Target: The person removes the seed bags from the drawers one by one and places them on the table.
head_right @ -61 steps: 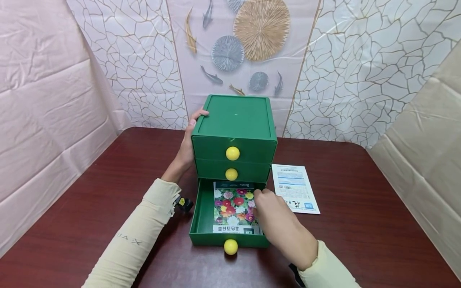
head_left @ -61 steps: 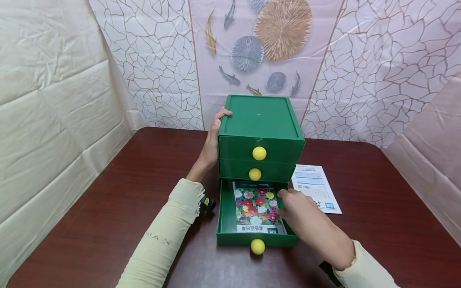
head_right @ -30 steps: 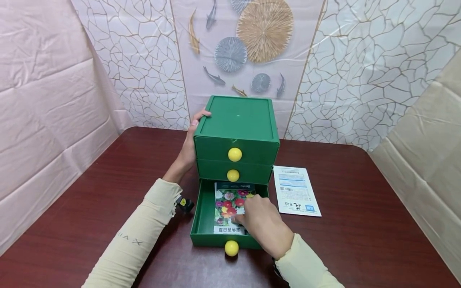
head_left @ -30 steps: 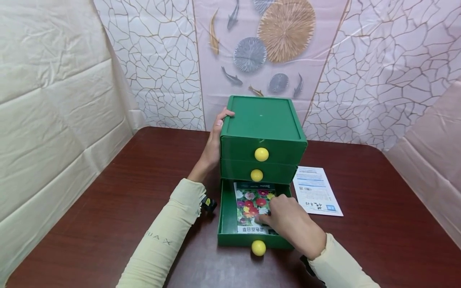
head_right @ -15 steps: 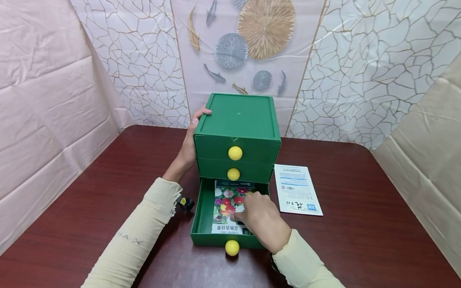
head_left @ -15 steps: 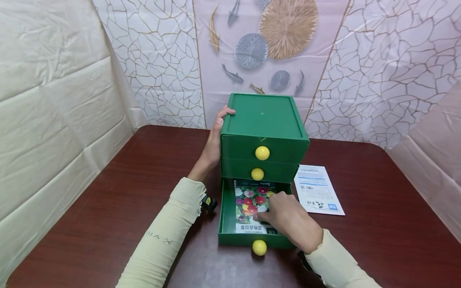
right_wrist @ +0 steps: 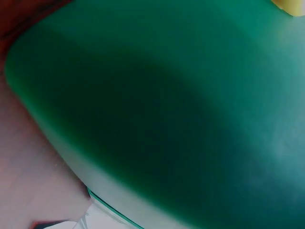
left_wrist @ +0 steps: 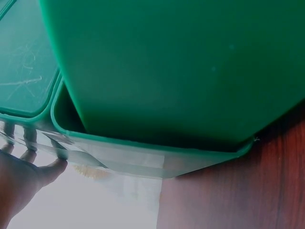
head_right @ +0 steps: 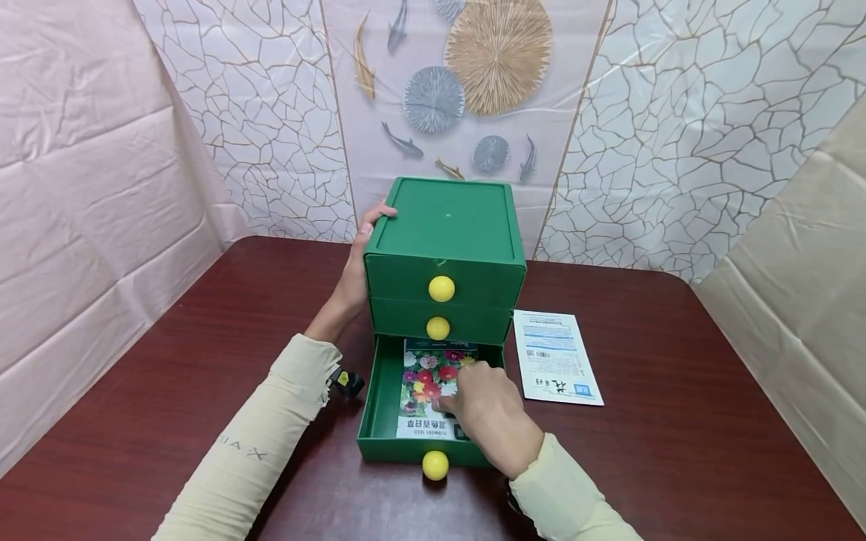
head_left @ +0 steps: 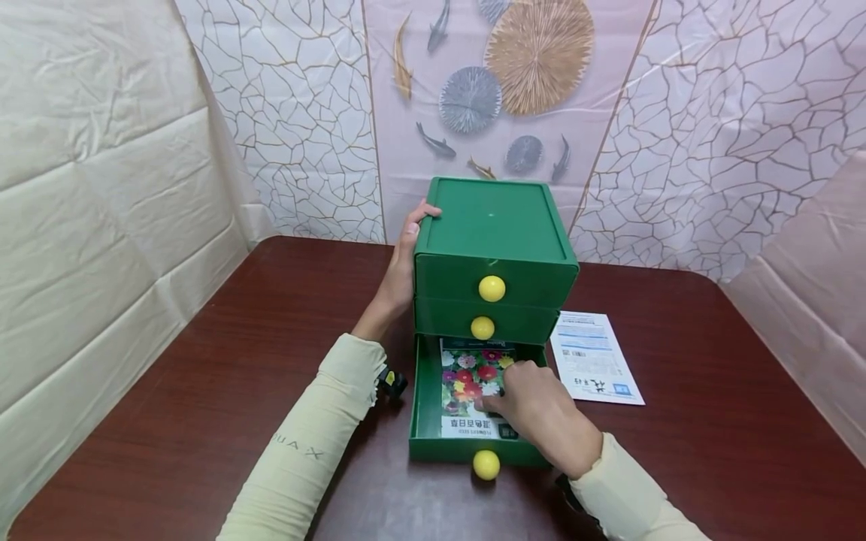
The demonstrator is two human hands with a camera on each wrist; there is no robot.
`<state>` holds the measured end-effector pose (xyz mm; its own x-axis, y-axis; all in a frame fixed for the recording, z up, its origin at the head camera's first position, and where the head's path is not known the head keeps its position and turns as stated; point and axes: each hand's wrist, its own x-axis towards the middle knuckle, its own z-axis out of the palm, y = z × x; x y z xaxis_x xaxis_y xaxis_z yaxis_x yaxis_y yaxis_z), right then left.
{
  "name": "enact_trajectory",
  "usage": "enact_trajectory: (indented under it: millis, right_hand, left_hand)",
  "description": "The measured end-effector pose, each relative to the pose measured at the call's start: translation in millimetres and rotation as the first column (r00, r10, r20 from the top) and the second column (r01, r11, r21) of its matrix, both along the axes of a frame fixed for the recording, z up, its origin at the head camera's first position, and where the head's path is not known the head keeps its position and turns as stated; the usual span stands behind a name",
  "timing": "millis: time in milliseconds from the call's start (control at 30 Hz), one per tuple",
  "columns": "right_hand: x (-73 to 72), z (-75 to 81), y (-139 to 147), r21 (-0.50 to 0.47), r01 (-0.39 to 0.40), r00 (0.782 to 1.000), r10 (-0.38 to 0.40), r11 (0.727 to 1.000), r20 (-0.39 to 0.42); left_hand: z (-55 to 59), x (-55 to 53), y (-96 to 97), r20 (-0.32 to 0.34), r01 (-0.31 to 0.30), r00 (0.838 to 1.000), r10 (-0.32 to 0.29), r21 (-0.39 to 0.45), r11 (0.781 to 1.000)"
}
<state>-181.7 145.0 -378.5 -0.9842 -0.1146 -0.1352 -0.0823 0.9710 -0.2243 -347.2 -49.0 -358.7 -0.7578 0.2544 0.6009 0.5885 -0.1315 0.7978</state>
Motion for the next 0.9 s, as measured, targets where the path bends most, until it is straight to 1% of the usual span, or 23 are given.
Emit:
enact_trajectory:
  millis: [100, 167, 267, 467, 600, 767, 900]
  right_hand:
    - [-1.4, 0.7, 0.5, 0.001, 0.008, 1.000, -0.008, 1.000, 0.008]
    - [-3.0, 1.2, 1.4, -0.014, 0.010, 1.000, -0.010, 1.000, 0.000]
    - [-6.3, 1.0, 3.7, -0.057, 0.011, 1.000, -0.012, 0.998, -0.013]
    - [-6.7, 2.1, 9.1, -0.136, 0.050, 0.999, -0.051, 0.989, 0.001]
    - [-5.5, 3.5, 8.3, -0.129, 0.065, 0.998, -0.066, 0.990, 0.001]
    - [-3.8, 3.2, 6.0, -0.093, 0.053, 0.998, -0.055, 0.994, -0.016]
    - [-1.9, 3.2, 5.8, -0.106, 0.049, 0.998, -0.054, 0.993, -0.045]
  left_hand:
    - [0.8, 0.8, -0.7, 0.004, 0.003, 1.000, -0.003, 0.004, 1.000]
    - [1.4, 1.2, -1.6, 0.006, -0.003, 1.000, 0.003, 0.002, 1.000]
    - [0.7, 0.6, -2.1, 0.004, -0.011, 1.000, 0.011, 0.002, 1.000]
    - [-0.3, 0.6, 1.1, -0.004, -0.007, 1.000, 0.007, -0.003, 1.000]
    - [-0.4, 0.6, 1.2, -0.011, -0.006, 1.000, 0.006, -0.003, 1.000]
    - [-1.4, 0.7, 0.4, -0.013, -0.014, 1.000, 0.014, -0.013, 1.000]
    - [-0.5, 1.2, -0.1, -0.009, -0.018, 1.000, 0.018, -0.017, 1.000]
